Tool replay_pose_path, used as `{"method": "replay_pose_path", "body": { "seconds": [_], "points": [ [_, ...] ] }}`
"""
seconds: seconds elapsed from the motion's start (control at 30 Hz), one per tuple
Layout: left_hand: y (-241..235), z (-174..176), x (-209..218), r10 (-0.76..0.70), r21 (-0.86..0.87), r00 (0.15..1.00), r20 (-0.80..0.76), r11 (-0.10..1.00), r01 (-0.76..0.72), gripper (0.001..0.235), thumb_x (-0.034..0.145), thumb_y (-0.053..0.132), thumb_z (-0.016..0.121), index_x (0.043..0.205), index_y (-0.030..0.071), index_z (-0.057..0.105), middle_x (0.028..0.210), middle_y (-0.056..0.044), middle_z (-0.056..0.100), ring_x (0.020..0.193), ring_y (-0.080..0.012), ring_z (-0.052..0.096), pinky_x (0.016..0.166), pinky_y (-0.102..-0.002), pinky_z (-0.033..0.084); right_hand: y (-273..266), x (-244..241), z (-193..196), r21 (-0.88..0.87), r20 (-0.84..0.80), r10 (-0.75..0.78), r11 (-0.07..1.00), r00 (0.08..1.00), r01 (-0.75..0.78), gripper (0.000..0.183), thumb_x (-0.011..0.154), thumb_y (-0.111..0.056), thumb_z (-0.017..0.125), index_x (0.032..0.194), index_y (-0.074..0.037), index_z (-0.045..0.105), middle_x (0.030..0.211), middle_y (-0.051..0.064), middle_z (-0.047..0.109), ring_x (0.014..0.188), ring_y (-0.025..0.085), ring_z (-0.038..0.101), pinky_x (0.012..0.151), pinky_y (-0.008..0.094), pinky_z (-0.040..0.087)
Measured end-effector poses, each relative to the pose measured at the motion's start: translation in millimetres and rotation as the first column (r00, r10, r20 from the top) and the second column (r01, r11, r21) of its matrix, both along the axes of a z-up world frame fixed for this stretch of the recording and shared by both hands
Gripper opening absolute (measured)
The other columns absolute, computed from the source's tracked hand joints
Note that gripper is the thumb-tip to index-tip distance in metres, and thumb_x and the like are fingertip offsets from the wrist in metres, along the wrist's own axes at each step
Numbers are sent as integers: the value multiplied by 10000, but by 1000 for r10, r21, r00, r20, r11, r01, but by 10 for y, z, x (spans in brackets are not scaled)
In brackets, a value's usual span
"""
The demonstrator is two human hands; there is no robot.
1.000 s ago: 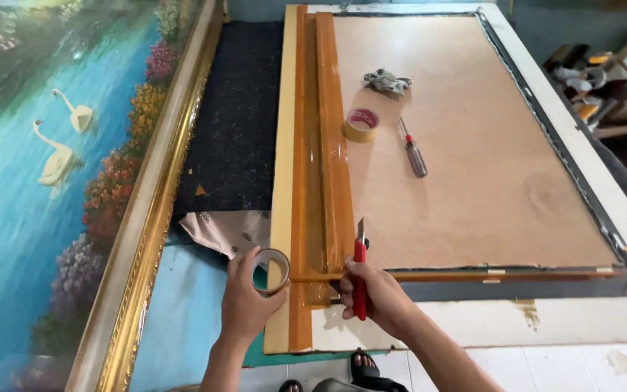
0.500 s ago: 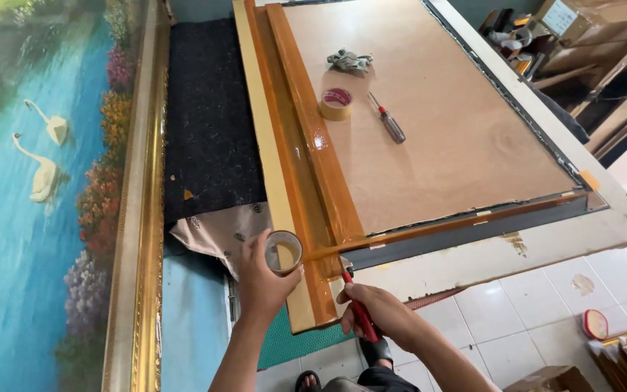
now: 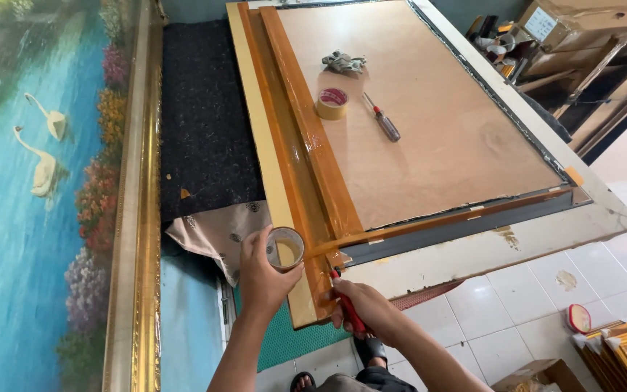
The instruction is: Applying brown adhesive tape to the edges of a picture frame to secure the backing.
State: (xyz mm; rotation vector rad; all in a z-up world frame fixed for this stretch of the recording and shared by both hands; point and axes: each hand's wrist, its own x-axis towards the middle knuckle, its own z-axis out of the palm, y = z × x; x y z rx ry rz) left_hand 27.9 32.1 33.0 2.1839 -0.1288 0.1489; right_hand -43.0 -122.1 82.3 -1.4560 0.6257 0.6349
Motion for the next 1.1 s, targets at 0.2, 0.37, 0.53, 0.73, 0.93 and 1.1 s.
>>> {"method": "replay_pose_path", "body": {
  "seconds": [0.2,0.37,0.53,0.73,0.93,1.1],
  "points": [
    [7,-13,-4,-5,-3,1000,21,1000,5,759,578,241,776,1239,124,422,1153,-78,419,1055,-223,465,785,-355,488,41,30,74,-16,-5,22,1000,1000,-22,447,902,-348,311,916,-10,602,572,91,536,418,128,399,384,203,277],
    [19,-77,-4,-12,-6,998,55,1000,12,758,570,245,781,1227,117,428,1146,-83,422,1049,-232,464,782,-359,479,81,73,68,-34,-14,-10,999,1000,10,398,889,-349,336,880,-33,578,593,81,526,438,136,394,374,225,224],
    [30,10,-40,-14,-17,998,55,1000,15,763,554,233,789,1219,116,434,1144,-87,426,1037,-235,479,782,-353,477,111,120,81,-56,43,-35,998,998,37,385,879,-354,367,871,-26,568,559,105,537,388,156,402,369,242,242],
    [248,74,31,186,-89,982,19,979,-184,728,563,201,734,1216,105,428,1137,-124,411,1032,-283,463,789,-398,459,52,125,190,-19,90,-40,999,995,42,337,867,-301,351,880,-21,538,601,92,493,445,151,391,376,240,240],
    [308,172,125,285,-201,946,-155,928,-313,715,618,214,685,1255,97,383,1258,-88,336,1114,-246,432,870,-397,422,-198,202,280,18,122,-129,992,984,127,317,871,-315,346,894,-60,533,590,43,381,472,142,299,425,251,226],
    [-18,314,151,286,-207,948,-141,928,-310,754,544,207,746,1233,125,453,1175,-184,345,1150,-407,329,898,-537,346,-616,433,35,-32,308,-153,985,939,171,308,807,-183,497,1037,14,553,565,66,375,411,151,380,343,249,304]
  ]
}}
